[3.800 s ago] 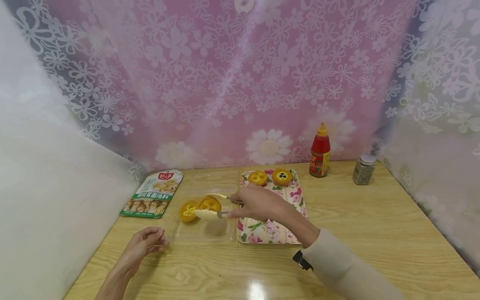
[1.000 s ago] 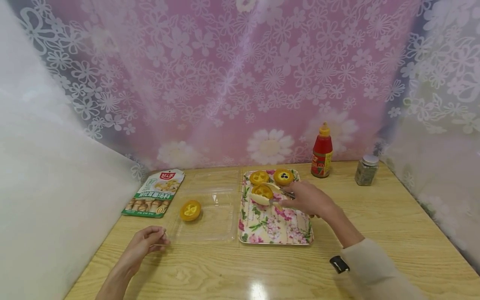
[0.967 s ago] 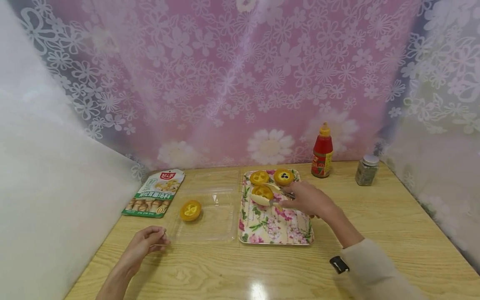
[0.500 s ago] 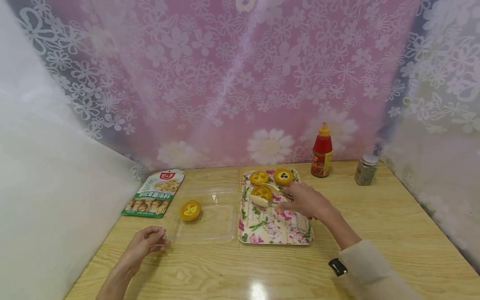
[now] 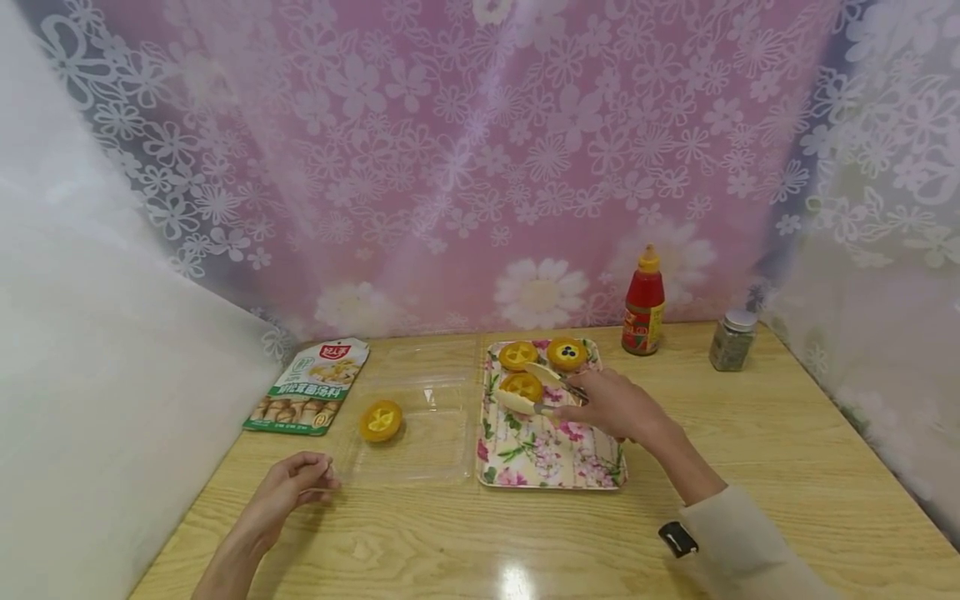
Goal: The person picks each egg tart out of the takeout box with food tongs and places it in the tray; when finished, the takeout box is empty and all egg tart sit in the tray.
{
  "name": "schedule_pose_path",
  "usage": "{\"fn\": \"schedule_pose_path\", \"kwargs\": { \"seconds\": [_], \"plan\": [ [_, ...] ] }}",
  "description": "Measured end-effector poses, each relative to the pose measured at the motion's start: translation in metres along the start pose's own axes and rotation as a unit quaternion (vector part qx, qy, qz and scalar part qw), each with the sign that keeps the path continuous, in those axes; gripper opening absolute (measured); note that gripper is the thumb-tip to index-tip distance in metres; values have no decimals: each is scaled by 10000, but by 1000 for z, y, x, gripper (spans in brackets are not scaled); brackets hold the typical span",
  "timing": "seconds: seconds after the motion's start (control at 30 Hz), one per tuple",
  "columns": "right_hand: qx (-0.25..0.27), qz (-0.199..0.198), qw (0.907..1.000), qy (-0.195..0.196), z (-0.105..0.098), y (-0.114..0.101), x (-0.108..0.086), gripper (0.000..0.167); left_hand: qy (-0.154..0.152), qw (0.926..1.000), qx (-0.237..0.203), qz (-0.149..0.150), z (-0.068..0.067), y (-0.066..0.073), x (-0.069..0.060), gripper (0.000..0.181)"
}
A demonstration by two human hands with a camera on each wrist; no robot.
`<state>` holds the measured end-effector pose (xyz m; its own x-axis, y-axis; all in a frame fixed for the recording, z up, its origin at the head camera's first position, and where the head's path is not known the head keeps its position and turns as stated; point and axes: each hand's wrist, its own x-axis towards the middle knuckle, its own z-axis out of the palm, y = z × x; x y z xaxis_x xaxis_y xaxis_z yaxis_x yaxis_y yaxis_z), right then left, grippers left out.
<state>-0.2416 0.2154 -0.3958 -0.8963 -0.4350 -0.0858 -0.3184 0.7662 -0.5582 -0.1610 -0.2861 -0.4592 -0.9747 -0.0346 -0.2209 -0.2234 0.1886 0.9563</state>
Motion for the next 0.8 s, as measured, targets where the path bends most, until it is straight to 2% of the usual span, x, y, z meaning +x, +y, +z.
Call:
{"fn": "schedule_pose_path", "kwargs": {
  "seconds": [0.37,0.6,0.8],
  "plan": [
    [-265,-160,9989,356,-3,-4,-5,77,-3,10000,-15,5,0,-1,0,32],
    [-448,-129,9974,545,-1,-11,-7,85,-25,10000,-9,5,0,0,1,31],
    [-335,-186,9972,638,6,-25,-8,89,-48,10000,-13,3,0,0,1,31]
  ]
}}
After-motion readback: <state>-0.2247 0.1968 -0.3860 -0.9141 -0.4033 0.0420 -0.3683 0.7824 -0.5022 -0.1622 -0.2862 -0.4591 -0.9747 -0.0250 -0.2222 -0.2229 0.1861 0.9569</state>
